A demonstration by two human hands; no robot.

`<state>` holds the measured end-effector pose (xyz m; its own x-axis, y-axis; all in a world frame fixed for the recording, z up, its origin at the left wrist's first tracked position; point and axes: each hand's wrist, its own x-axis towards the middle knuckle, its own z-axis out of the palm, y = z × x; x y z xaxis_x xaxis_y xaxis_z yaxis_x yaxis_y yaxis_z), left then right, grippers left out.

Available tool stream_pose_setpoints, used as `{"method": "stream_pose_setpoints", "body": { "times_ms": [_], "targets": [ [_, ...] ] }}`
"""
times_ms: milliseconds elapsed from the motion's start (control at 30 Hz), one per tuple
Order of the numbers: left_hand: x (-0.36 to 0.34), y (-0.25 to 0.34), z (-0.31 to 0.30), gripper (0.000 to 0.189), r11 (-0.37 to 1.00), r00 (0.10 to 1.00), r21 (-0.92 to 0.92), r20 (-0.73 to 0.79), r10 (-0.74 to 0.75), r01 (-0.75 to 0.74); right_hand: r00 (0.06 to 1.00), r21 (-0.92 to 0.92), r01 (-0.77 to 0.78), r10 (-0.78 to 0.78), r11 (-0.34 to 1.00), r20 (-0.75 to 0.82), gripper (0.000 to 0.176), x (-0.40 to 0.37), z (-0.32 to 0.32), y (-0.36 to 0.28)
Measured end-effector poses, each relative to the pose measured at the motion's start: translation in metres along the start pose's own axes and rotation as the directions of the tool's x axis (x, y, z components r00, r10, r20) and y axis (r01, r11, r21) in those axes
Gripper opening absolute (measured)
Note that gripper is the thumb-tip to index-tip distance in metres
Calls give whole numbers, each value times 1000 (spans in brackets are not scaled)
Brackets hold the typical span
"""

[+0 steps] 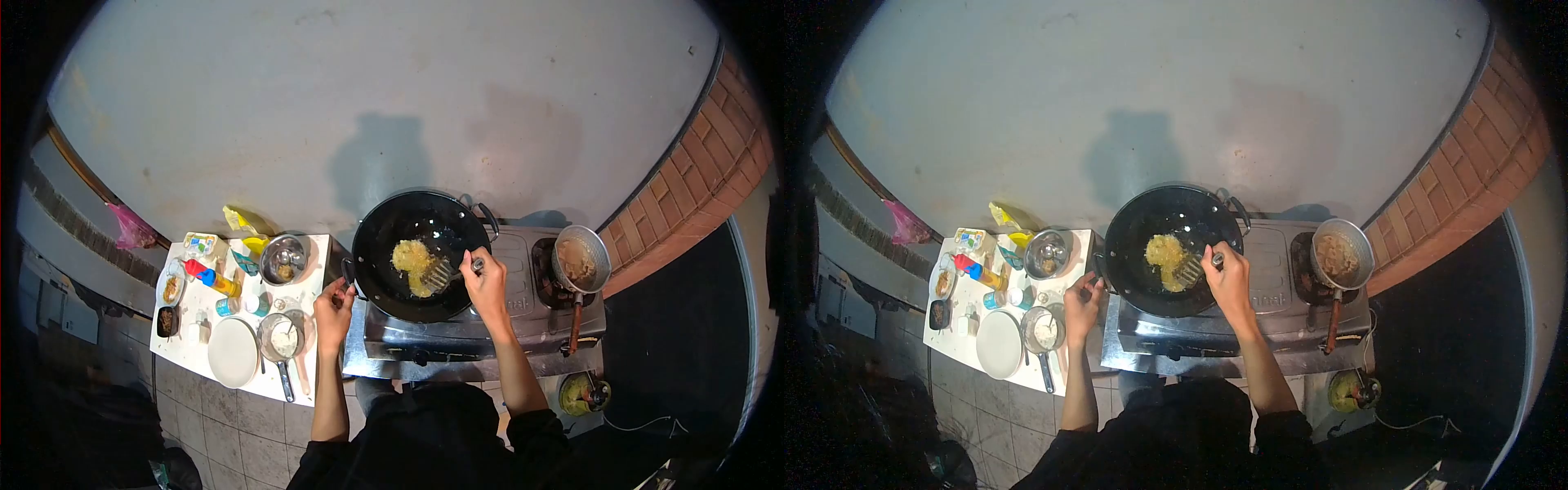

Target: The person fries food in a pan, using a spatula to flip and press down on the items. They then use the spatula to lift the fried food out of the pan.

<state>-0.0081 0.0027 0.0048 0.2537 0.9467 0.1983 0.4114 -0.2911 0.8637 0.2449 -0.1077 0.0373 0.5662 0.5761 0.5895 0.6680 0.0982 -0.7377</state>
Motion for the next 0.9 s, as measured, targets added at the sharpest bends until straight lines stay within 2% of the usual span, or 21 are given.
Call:
{"method": "stream_pose_setpoints", "body": {
  "times_ms": [333, 433, 833, 900],
  "targets": [
    [0, -4, 2, 30, 1000, 1000, 0, 5, -30, 30, 1000, 1, 21, -21, 1000, 11, 27, 13, -1, -15],
    [1, -10, 4, 31, 999, 1000, -50, 3, -20, 20, 999, 16, 48, -48, 999, 12, 27, 10, 4, -6],
    [-1, 2, 2, 31, 1000, 1000, 8, -23, 4, -4, 999, 26, 34, -34, 999, -7, 26, 36, 4, -6],
    [-1, -2, 4, 31, 1000, 999, 3, -27, -24, 24, 998, 1, 28, -28, 1000, 54, 22, 48, 2, -5]
  ]
}}
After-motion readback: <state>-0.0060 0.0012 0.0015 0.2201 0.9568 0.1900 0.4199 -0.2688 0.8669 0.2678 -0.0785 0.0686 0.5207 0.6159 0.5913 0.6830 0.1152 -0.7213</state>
